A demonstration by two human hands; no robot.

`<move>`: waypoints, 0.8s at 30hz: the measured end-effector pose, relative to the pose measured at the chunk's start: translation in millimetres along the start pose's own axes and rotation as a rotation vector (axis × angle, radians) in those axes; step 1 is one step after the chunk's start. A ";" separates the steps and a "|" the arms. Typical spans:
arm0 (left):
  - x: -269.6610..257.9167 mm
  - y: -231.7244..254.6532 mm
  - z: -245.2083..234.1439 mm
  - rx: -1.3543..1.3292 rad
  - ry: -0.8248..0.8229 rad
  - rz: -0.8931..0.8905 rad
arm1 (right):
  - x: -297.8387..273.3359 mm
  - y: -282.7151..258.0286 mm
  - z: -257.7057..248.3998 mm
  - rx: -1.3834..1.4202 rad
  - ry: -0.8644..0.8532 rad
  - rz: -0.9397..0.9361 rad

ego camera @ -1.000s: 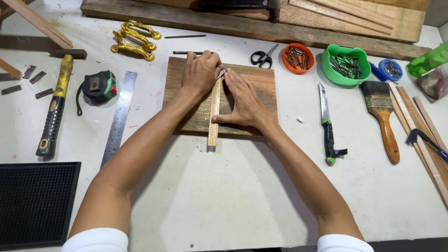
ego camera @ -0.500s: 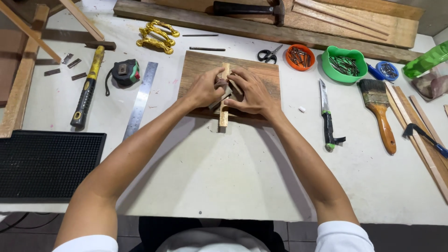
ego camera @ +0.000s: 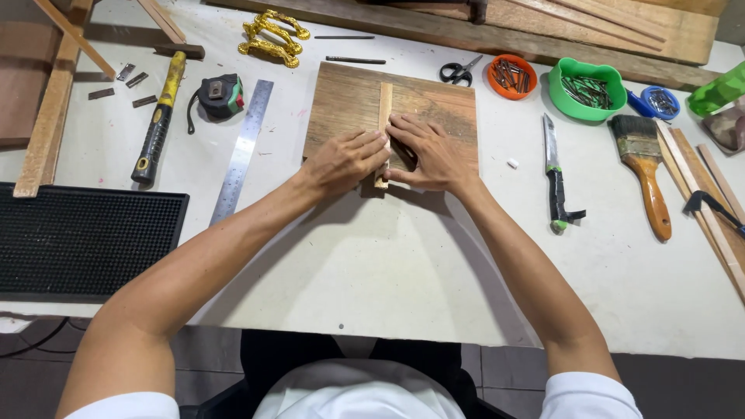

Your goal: Measure and mark wood strips on a workbench.

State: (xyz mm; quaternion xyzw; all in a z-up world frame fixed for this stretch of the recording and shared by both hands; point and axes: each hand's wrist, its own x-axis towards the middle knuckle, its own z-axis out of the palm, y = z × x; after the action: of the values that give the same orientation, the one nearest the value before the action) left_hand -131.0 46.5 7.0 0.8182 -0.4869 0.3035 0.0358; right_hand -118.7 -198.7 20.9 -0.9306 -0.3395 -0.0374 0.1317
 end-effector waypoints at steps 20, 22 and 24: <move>33.5 -55.7 73.1 -0.176 -0.260 -0.161 | 29.8 30.1 10.5 0.112 0.028 0.009; 44.1 -64.0 73.6 -0.171 -0.252 -0.185 | 29.9 31.6 11.8 0.122 0.018 0.012; 54.2 -70.1 67.7 -0.303 -0.255 -0.308 | 30.4 28.8 9.9 0.125 0.028 0.025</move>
State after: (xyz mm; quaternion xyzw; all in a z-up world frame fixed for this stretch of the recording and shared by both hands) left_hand -23.8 17.1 -2.6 0.8997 -0.3971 0.1126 0.1422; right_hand -77.1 -198.3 9.9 -0.9241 -0.3276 -0.0275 0.1946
